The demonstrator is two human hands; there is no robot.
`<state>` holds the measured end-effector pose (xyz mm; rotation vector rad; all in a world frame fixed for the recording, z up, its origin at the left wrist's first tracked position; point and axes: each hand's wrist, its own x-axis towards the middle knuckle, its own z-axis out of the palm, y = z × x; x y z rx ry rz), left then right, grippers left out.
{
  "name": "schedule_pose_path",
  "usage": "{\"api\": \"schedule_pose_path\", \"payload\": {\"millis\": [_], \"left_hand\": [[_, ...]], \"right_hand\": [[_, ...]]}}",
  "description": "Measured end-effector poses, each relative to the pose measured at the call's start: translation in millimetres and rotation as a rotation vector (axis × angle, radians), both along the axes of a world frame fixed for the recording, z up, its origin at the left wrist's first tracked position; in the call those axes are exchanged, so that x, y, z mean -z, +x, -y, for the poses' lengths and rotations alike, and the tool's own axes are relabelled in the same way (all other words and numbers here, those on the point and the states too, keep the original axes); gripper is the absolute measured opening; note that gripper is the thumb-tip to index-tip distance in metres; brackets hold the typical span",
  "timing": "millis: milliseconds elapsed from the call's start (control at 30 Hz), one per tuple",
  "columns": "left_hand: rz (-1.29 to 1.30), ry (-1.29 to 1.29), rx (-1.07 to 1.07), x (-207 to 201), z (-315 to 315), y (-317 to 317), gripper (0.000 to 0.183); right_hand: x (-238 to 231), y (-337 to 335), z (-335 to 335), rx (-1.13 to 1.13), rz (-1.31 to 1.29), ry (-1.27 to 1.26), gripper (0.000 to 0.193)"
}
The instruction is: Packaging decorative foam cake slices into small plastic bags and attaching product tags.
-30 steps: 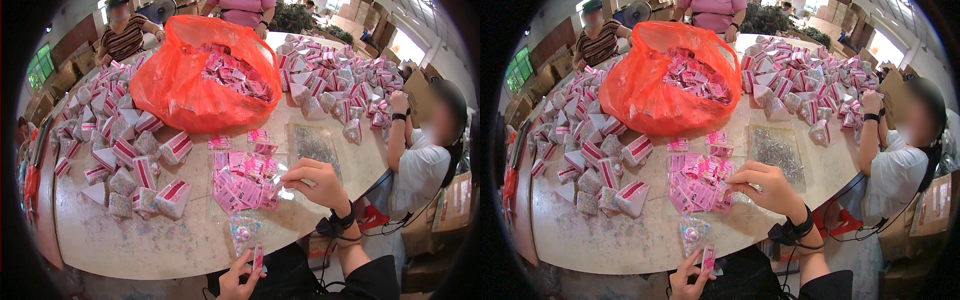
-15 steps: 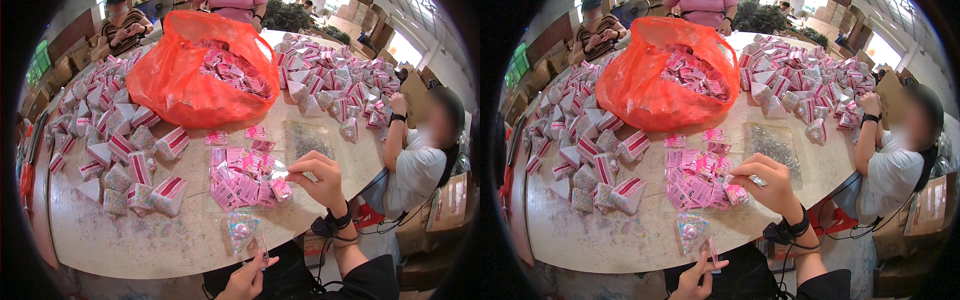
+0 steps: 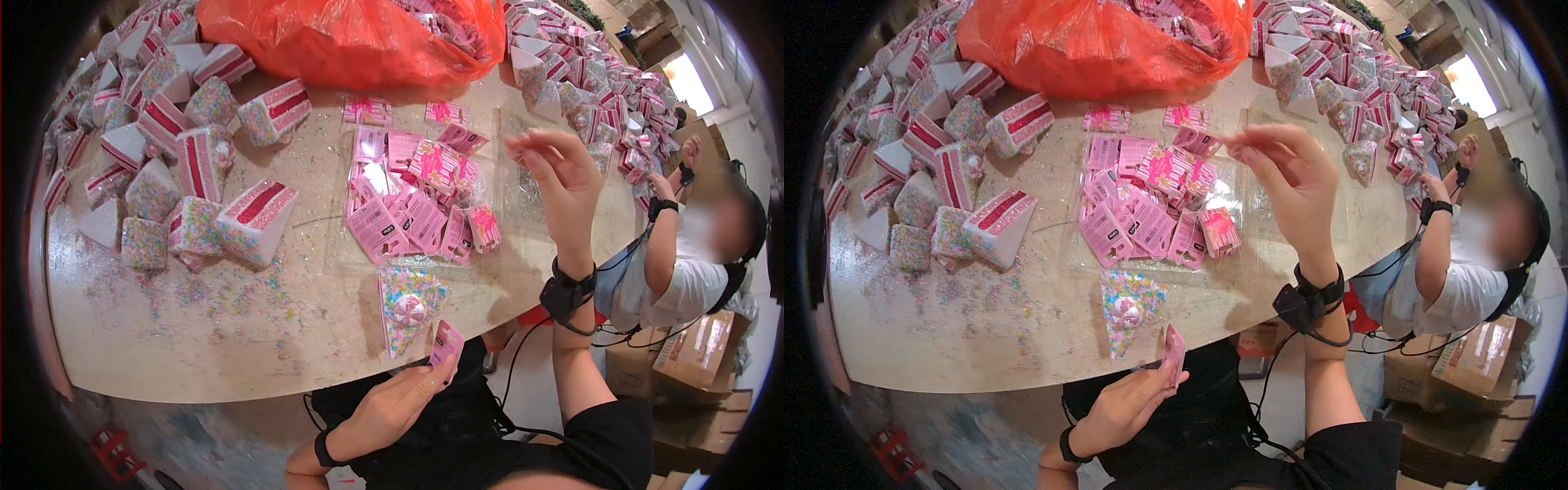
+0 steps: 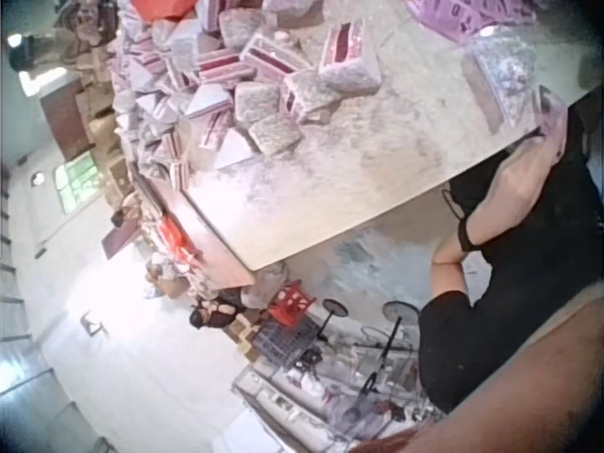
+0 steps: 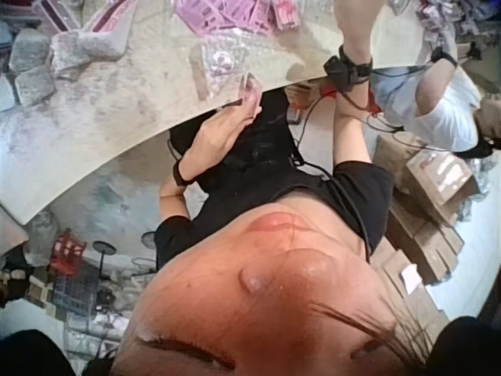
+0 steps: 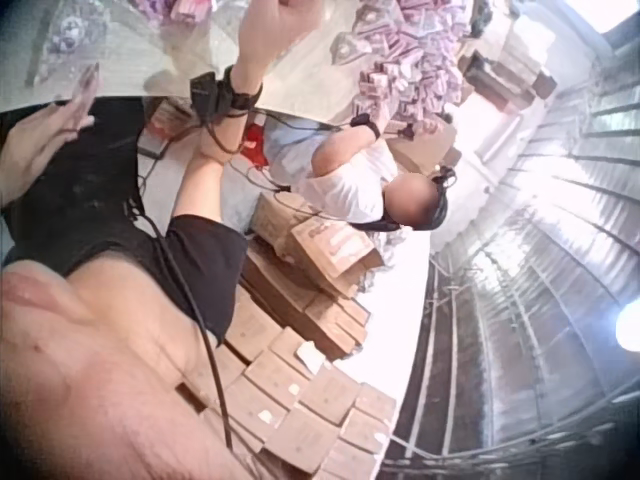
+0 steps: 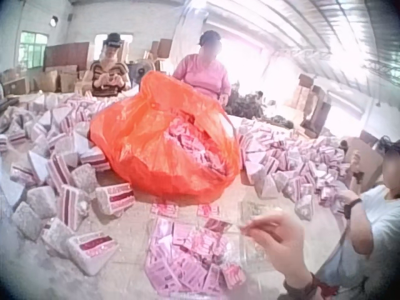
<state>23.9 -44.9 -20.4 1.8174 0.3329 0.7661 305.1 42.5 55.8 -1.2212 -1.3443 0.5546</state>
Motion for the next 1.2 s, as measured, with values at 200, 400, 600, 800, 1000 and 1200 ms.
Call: {"api": "schedule_pose_path", "payload": {"millis": [200, 400, 600, 800, 1000, 1200], "left_hand": [[-0.066, -0.060, 0.102, -2.0, -10.7, -7.2, 0.064], [-0.021, -0.306, 0.301, 1.1, -25.2, -14.4, 0.063], [-0.043, -0.570, 0.510, -0.8, -32.1, -24.0, 0.046], [-0.064, -0.551, 0.508, -0.1, -42.6, -19.1, 0.026], [0.054, -0.616, 0.506, 0.4, -46.5, -7.6, 0.017], [-0.124, -0.486, 0.393, 0.0, -28.8, -41.9, 0.019]], "right_hand": [[-24.2, 4.1, 3.0, 0.048, 0.829, -0.055, 0.020], [-18.4, 14.9, 19.5, -0.069, 1.052, -0.316, 0.012], [-19.1, 94.8, 27.9, 0.324, 0.881, -0.475, 0.032], [-3.0, 101.6, 22.9, 0.130, 0.876, -0.656, 0.042], [-11.6, 114.1, 29.9, 0.336, 1.030, -0.438, 0.023], [29.3, 57.4, -11.7, 0.000, 0.842, -0.350, 0.032]]}}
